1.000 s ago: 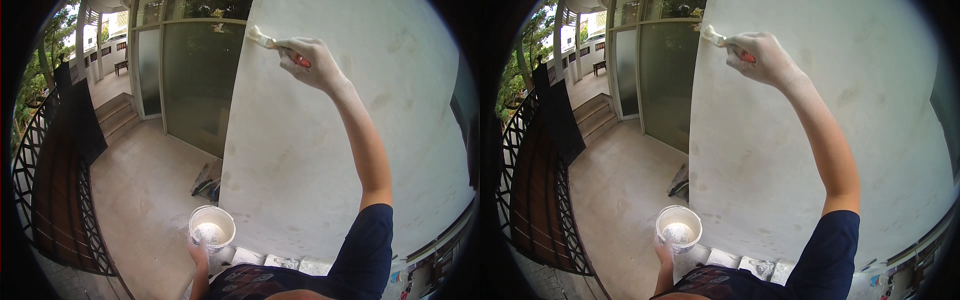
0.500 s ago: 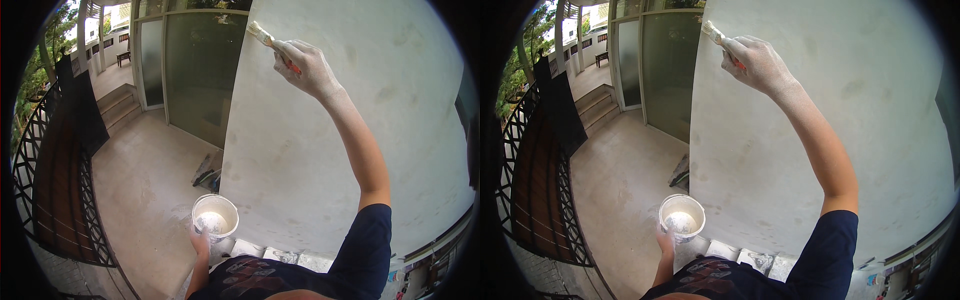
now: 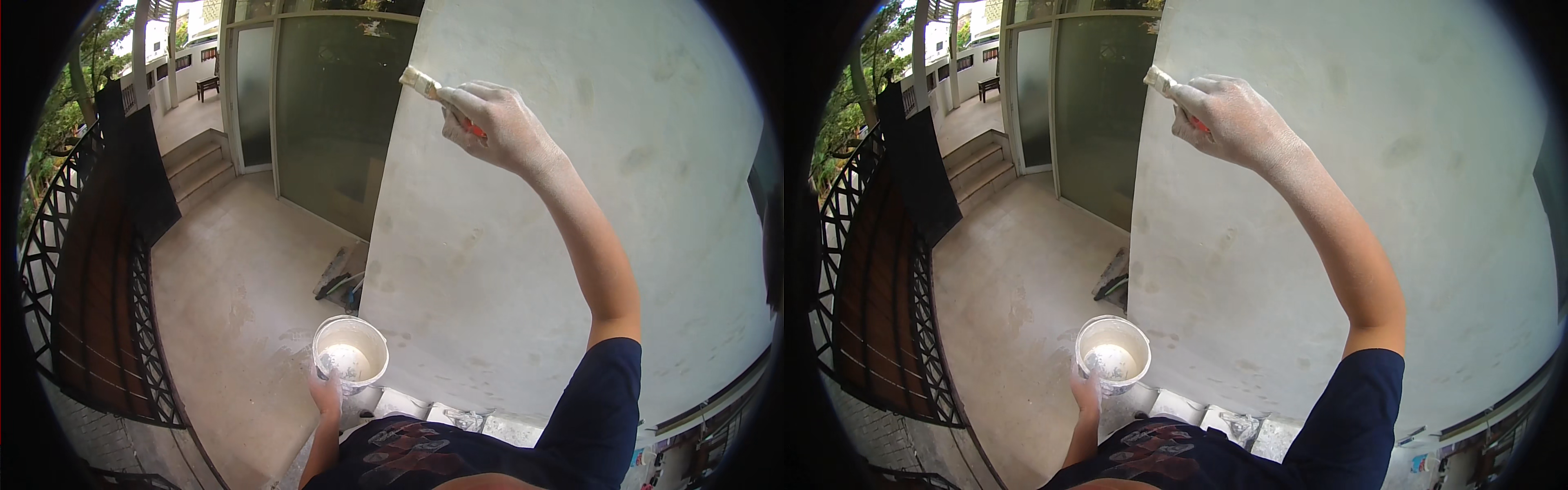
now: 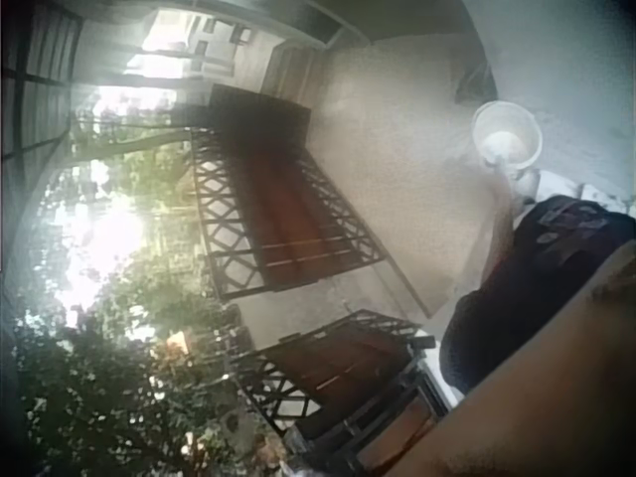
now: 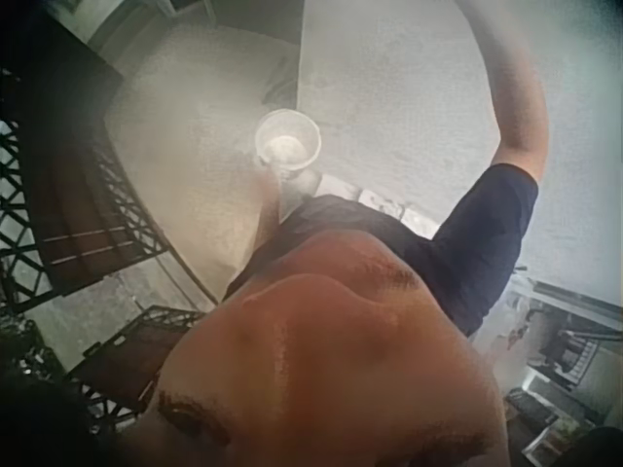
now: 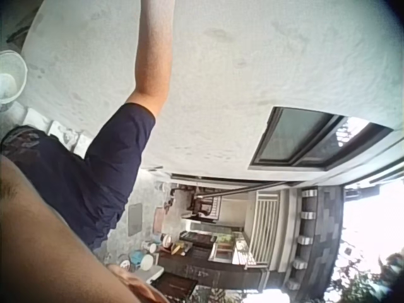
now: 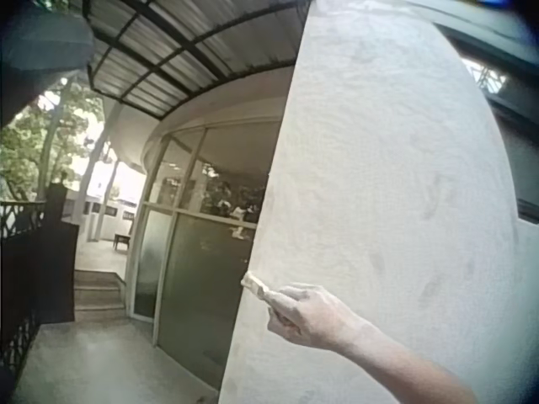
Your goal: The person applies paint to an interior wall by hand, using a paint brush dipped into a paint bucket.
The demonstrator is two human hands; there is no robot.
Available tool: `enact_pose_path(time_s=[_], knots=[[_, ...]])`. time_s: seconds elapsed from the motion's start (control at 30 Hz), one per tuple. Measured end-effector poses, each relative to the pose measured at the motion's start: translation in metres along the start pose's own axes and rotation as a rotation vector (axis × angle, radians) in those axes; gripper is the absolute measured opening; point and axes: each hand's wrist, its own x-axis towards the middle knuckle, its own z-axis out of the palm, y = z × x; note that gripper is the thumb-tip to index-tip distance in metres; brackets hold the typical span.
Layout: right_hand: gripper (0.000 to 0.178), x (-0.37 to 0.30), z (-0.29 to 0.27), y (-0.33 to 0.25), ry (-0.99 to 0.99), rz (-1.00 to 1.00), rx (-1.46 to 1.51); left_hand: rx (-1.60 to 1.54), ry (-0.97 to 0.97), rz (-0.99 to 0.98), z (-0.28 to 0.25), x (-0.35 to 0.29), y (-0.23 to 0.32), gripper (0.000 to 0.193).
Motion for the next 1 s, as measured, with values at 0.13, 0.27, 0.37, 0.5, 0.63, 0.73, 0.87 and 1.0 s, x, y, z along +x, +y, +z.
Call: enact_pose_path(time_s=[0.13,0.27,0.37,0.5,0.63,0.73,0.87,1.0], knots=[[0.009,0.004,0.001,0.007,-0.064,0.022,-0.097,-0.008,-0.001,0.015,0.001,-0.002,0.015,0.057],[0.006,-0.004,0.018,-0.002,-0.220,0.024,-0.143,-0.029,-0.005,0.040,0.002,-0.002,0.014,0.057],[0.006,0.002,0.015,-0.017,-0.400,0.063,-0.068,-0.042,-0.009,0.013,-0.002,0.000,0.007,0.056],[0.010,0.009,0.000,-0.018,-0.357,0.094,-0.049,-0.034,-0.015,0.056,0.000,0.001,0.006,0.055],[0.011,0.026,-0.025,0.001,-0.207,0.096,-0.069,-0.027,-0.019,0.045,-0.002,0.001,-0.005,0.058],[0.006,0.037,-0.038,0.026,-0.104,0.129,-0.108,0.022,-0.002,0.062,-0.001,0.003,-0.011,0.053],[0.012,0.046,-0.050,0.037,0.093,0.069,-0.107,-0.004,-0.039,0.020,-0.002,0.001,0.001,0.052],[0.012,0.035,-0.025,0.042,0.218,-0.009,-0.205,0.018,-0.033,0.018,-0.004,0.003,0.002,0.053]])
